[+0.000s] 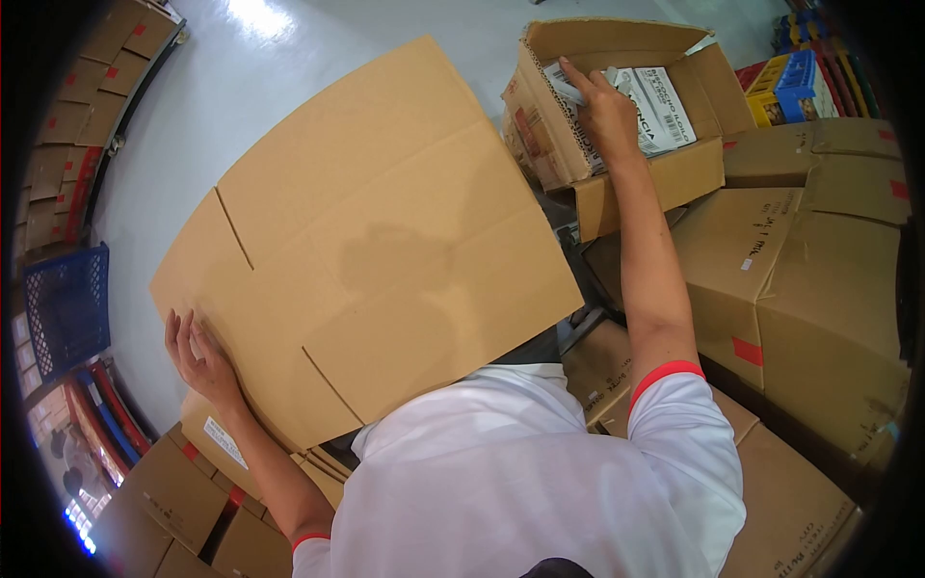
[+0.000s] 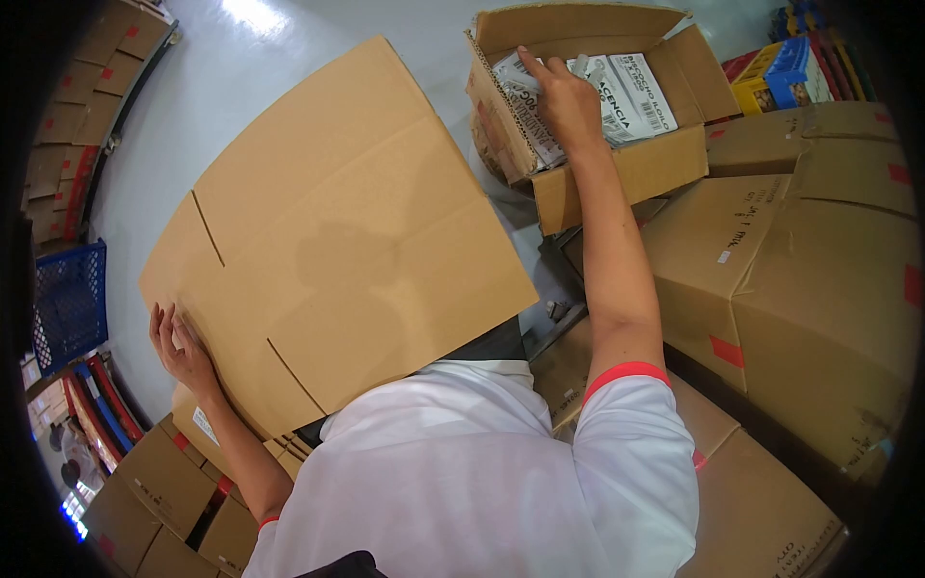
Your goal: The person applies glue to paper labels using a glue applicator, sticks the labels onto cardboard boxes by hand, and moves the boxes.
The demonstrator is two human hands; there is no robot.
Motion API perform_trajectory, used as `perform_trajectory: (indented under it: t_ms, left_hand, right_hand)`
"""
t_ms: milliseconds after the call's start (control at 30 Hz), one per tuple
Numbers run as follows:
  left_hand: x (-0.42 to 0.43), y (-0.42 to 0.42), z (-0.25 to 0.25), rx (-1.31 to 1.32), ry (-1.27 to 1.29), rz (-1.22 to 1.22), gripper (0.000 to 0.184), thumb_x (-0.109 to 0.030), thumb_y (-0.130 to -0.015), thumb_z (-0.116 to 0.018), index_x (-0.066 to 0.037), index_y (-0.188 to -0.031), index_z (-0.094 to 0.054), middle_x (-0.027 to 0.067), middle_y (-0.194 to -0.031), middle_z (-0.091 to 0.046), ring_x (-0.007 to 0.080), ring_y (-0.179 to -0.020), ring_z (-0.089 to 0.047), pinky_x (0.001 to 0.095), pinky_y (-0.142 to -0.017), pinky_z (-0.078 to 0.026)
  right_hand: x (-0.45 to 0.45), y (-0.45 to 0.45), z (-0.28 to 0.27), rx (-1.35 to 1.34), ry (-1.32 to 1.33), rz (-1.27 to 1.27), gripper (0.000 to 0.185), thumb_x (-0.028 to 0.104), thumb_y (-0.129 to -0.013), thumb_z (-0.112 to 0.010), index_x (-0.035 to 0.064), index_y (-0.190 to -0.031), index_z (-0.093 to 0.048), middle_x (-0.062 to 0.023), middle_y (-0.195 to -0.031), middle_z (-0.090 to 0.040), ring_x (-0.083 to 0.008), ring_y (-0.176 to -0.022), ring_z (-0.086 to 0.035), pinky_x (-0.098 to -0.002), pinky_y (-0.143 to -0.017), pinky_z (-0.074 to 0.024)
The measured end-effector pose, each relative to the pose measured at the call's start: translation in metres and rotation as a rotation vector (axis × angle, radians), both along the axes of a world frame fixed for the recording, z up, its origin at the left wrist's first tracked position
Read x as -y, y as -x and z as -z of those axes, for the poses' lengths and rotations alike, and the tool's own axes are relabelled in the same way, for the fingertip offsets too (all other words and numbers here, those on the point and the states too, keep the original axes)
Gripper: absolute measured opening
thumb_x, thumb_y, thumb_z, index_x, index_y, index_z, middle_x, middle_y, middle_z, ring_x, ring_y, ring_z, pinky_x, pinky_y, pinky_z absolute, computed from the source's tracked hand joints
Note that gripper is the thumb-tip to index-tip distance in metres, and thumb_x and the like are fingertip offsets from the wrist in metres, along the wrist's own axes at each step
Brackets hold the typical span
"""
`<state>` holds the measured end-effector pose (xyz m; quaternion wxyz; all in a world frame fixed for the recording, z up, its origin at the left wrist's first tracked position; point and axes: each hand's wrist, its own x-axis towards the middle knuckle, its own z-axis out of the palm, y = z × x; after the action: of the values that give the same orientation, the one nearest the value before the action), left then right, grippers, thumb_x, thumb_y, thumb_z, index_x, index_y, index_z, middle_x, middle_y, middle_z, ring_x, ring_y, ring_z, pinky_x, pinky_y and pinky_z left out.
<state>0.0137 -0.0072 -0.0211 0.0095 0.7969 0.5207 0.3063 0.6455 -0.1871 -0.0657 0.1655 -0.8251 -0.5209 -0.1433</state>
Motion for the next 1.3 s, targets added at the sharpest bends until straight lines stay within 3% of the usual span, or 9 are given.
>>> perform_trajectory:
  t_ms: [667,1167,1300]
  left_hand:
    - [0.001,-0.003,-0.001,0.036,0.005,0.001,0.024,-0.013,-0.107,-0.060,-0.001,-0.122,-0.074,0.0179,-0.141,-0.063,0.0310,-0.132,-0.060,0.0420,-0.108,-0.049]
    - [0.001,-0.002,-0.001,0.039,0.005,0.009,0.023,-0.011,-0.107,-0.059,-0.002,-0.122,-0.074,0.0173,-0.141,-0.063,0.0308,-0.130,-0.060,0.0421,-0.107,-0.049]
    - [0.001,-0.002,-0.001,0.026,-0.010,0.015,0.023,-0.011,-0.106,-0.059,-0.002,-0.122,-0.074,0.0171,-0.141,-0.063,0.0308,-0.131,-0.060,0.0419,-0.107,-0.050]
  right_hand:
    - [0.001,-0.002,0.006,0.015,-0.028,-0.059,0.057,-0.005,-0.081,-0.059,0.0157,-0.134,-0.071,-0.0118,-0.095,-0.071,-0.0367,-0.085,-0.072,-0.0465,-0.075,-0.0579]
    - [0.003,-0.004,0.011,0.061,0.111,-0.038,0.054,0.000,-0.080,-0.062,0.0125,-0.132,-0.072,-0.0137,-0.098,-0.074,-0.0355,-0.084,-0.074,-0.0465,-0.074,-0.0609]
    - [0.003,-0.003,0.010,0.005,0.058,-0.047,0.041,0.001,-0.081,-0.064,0.0094,-0.119,-0.074,-0.0154,-0.098,-0.073,-0.0388,-0.087,-0.073,-0.0478,-0.077,-0.0594]
